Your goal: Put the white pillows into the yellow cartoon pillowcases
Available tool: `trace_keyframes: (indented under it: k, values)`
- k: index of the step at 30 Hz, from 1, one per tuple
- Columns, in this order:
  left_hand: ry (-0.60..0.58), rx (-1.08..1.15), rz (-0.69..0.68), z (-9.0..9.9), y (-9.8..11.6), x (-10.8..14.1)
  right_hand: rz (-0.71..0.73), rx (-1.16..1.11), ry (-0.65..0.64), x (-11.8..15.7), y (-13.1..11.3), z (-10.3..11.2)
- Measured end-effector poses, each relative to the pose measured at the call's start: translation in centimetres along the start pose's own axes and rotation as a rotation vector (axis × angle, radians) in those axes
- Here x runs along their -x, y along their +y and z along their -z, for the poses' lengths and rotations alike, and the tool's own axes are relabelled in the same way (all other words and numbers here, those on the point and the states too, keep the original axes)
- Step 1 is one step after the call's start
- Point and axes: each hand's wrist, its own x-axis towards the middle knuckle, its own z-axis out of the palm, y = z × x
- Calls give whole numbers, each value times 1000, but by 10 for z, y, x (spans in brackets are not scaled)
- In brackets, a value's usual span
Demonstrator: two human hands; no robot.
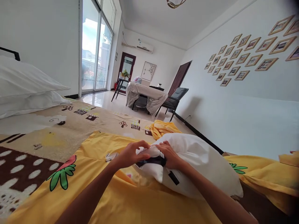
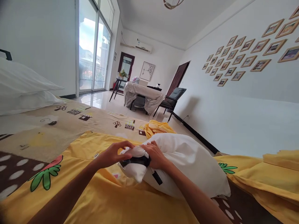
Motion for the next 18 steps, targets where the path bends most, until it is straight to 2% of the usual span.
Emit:
trace_keyframes:
  k: [2, 4, 7, 10, 13, 15, 18]
  values:
    - [69, 7, 2, 26, -1, 1, -17, 35, -7, 1, 0, 20]
    - [116, -102, 94, 48, -13, 3, -43, 63, 0, 4, 2, 46]
    - [8, -296, 252, 64, -44, 5, -110, 145, 2, 9, 5, 89]
    - [-118, -411, 323, 57, -76, 5, -180, 260, 3, 10, 6, 126]
    - [-167, -553, 347, 37, -97, 5, -206, 341, -39, 0, 2, 144]
    - [-169, -653, 356, 24, -107, 6, -193, 383, -86, -13, -5, 142]
    - [-169, -774, 368, 12, -119, 9, -148, 414, -172, -35, -21, 122]
